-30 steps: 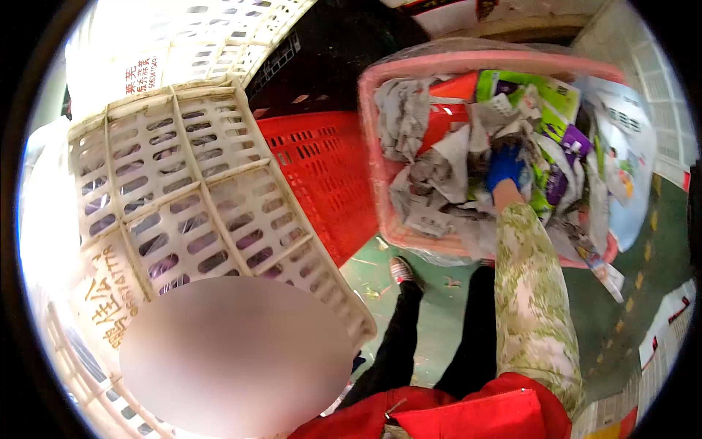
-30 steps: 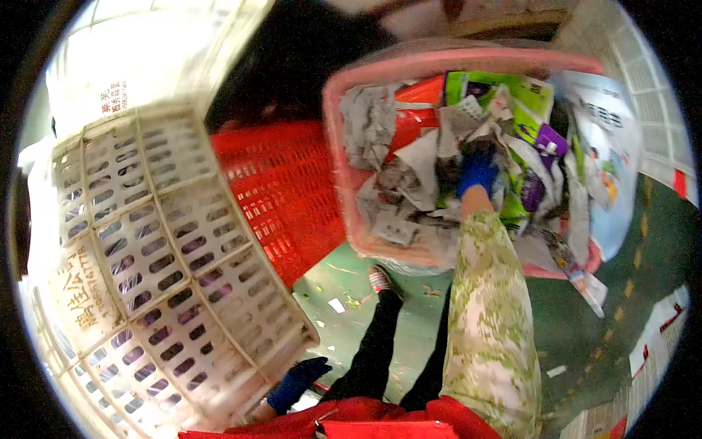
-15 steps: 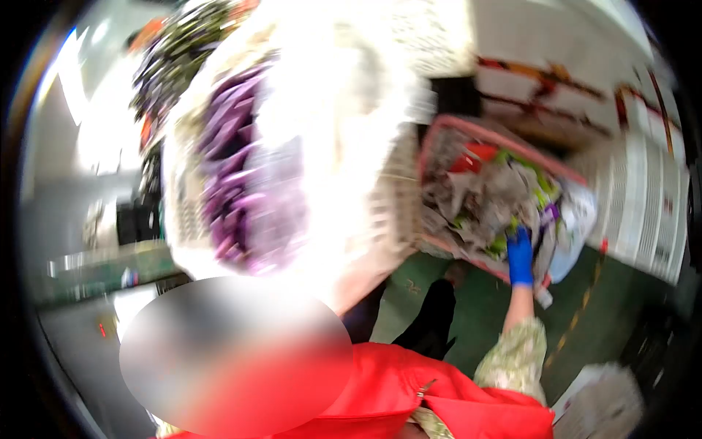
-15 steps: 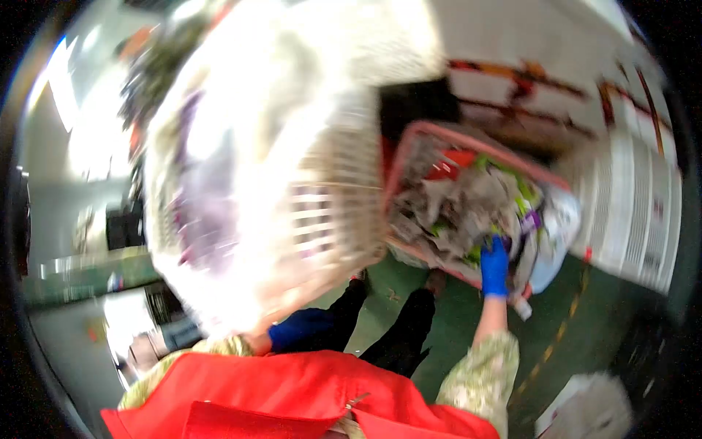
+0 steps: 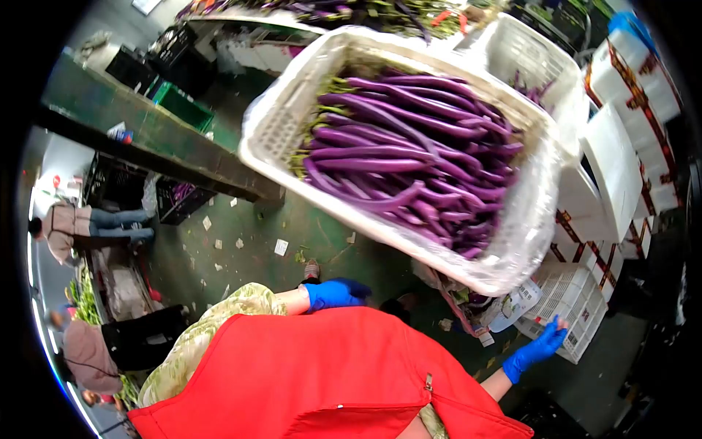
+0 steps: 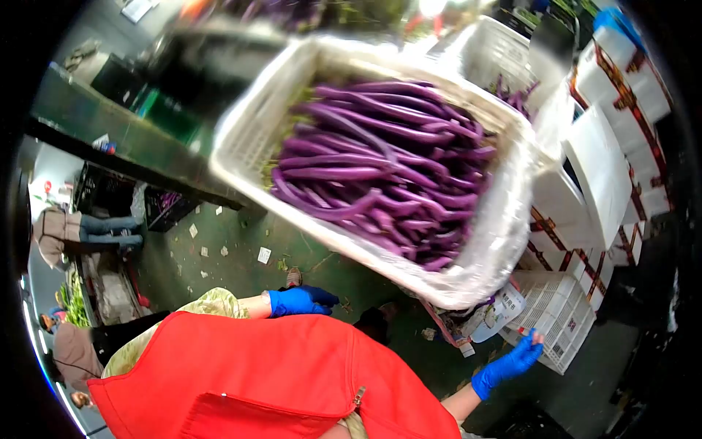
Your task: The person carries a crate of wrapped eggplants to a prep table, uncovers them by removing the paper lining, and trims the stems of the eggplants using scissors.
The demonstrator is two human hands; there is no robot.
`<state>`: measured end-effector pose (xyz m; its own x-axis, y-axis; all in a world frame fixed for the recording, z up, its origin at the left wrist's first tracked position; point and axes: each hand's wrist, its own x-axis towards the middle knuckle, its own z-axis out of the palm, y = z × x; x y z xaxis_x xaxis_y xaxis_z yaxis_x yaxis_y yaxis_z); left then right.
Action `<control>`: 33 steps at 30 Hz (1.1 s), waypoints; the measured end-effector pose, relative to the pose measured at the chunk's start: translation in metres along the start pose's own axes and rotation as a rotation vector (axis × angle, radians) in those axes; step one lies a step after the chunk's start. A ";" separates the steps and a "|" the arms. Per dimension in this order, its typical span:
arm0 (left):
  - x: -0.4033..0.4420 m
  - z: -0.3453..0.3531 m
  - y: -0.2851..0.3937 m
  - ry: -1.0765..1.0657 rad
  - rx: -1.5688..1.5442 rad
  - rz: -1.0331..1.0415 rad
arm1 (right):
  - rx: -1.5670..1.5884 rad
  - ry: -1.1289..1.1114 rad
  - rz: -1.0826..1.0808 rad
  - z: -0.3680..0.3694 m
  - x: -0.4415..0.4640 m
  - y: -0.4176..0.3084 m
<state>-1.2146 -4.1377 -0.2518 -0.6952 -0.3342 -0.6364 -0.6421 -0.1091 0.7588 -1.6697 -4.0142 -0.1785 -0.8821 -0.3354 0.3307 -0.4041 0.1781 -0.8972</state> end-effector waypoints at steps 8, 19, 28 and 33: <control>-0.168 -0.132 -0.100 0.352 -0.056 -0.079 | -0.137 -0.523 -0.700 0.160 -0.197 -0.239; -0.224 -0.245 -0.148 0.802 -0.194 -0.079 | 0.089 -0.637 -0.474 0.253 -0.241 -0.283; -0.191 -0.354 -0.135 0.582 -0.243 -0.139 | 0.124 -0.778 -0.329 0.342 -0.290 -0.282; -0.109 -0.439 -0.192 0.418 -0.113 -0.098 | -0.216 -0.545 -0.417 0.374 -0.312 -0.287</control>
<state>-0.8738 -4.4910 -0.2678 -0.4273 -0.6646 -0.6130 -0.6433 -0.2529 0.7226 -1.1883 -4.3067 -0.1333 -0.4208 -0.8193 0.3895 -0.7694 0.0949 -0.6316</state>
